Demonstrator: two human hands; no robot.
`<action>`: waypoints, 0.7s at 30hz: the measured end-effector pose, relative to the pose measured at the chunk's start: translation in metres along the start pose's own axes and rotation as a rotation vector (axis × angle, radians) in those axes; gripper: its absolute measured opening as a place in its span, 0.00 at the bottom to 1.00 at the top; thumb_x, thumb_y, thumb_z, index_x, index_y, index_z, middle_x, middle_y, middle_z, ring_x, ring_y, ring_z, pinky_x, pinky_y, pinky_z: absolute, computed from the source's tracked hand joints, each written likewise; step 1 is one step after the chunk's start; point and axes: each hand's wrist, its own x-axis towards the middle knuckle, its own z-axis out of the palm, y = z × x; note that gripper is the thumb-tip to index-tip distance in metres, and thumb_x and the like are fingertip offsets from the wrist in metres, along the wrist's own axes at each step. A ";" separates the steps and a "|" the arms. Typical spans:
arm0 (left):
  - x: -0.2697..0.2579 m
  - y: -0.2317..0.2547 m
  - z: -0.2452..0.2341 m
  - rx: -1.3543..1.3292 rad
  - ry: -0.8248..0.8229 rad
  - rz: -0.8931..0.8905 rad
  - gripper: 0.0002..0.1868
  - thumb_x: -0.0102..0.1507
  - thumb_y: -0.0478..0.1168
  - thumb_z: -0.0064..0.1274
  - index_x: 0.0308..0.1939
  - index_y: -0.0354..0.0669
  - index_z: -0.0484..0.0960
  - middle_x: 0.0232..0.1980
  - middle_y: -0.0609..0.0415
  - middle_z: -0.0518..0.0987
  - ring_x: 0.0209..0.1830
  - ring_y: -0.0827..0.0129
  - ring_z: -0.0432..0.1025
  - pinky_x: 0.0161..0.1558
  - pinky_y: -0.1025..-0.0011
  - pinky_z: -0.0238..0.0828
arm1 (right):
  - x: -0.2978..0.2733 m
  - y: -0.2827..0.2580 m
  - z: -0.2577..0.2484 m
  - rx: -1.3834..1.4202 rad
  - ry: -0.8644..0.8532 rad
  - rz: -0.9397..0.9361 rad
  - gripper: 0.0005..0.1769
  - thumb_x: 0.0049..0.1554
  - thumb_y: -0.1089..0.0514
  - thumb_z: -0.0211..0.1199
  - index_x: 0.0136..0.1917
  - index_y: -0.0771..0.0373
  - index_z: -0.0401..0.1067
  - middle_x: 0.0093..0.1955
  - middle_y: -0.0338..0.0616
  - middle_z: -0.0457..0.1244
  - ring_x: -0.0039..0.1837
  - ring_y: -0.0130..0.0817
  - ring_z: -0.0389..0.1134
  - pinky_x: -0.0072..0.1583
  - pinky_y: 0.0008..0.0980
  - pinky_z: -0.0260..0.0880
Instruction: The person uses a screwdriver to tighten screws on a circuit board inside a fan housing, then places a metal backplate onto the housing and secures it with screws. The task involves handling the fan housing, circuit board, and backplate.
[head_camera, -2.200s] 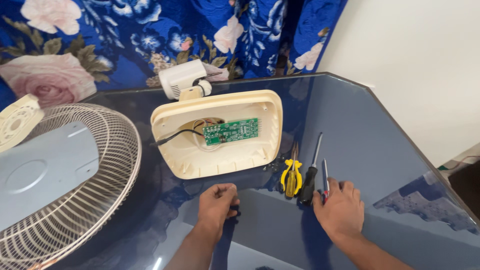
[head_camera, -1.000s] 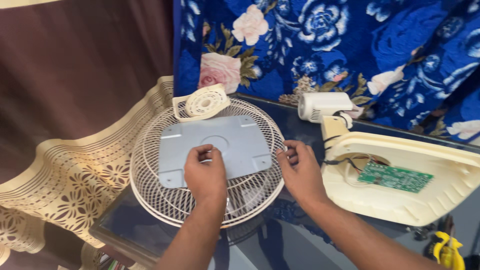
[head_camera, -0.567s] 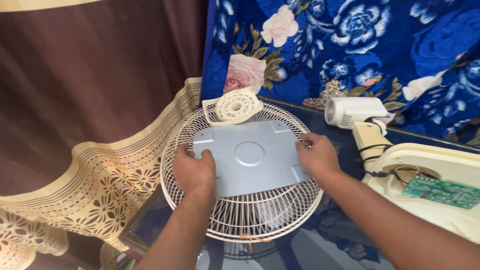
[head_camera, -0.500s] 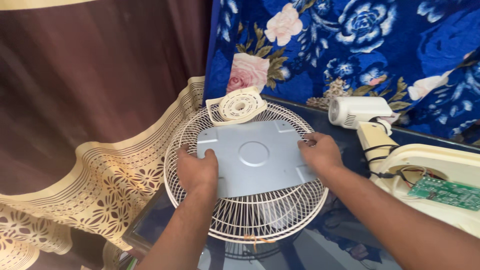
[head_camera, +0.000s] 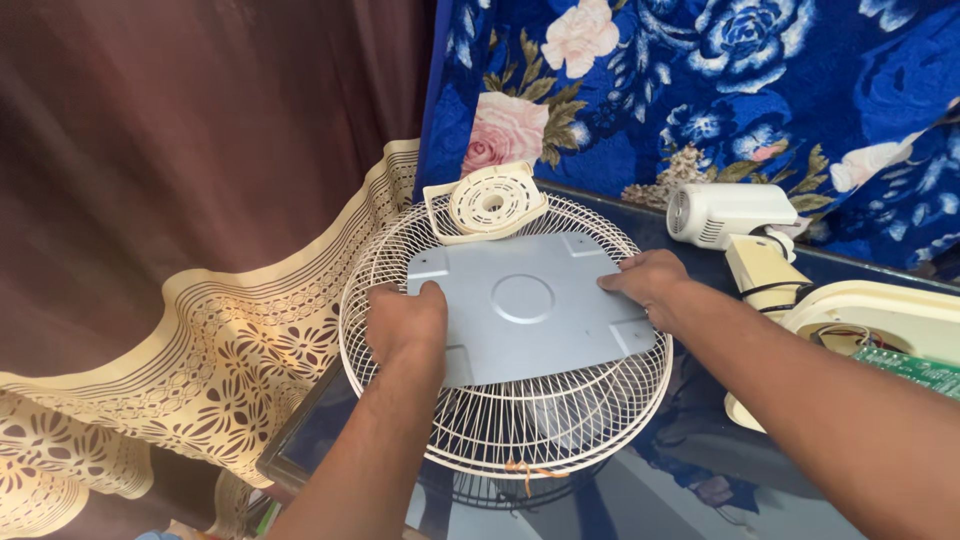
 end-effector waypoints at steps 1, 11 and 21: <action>-0.001 0.004 -0.003 0.021 -0.042 -0.035 0.30 0.59 0.50 0.58 0.62 0.42 0.74 0.57 0.41 0.80 0.56 0.47 0.76 0.57 0.52 0.74 | 0.006 0.002 -0.002 0.014 -0.023 -0.019 0.26 0.47 0.64 0.77 0.58 0.68 0.73 0.52 0.53 0.70 0.52 0.44 0.74 0.53 0.44 0.77; 0.010 0.018 -0.012 0.039 -0.199 -0.186 0.19 0.62 0.41 0.56 0.55 0.34 0.82 0.56 0.39 0.82 0.51 0.48 0.81 0.47 0.57 0.82 | 0.040 -0.003 -0.010 -0.033 -0.089 0.176 0.26 0.46 0.60 0.80 0.58 0.67 0.77 0.62 0.53 0.63 0.61 0.45 0.64 0.58 0.42 0.67; 0.034 0.009 -0.004 0.108 -0.218 -0.147 0.18 0.61 0.38 0.55 0.52 0.32 0.84 0.52 0.38 0.84 0.48 0.53 0.82 0.50 0.60 0.77 | 0.063 0.008 -0.010 -0.036 -0.221 0.283 0.18 0.49 0.61 0.73 0.53 0.60 0.77 0.57 0.45 0.69 0.53 0.35 0.71 0.53 0.36 0.71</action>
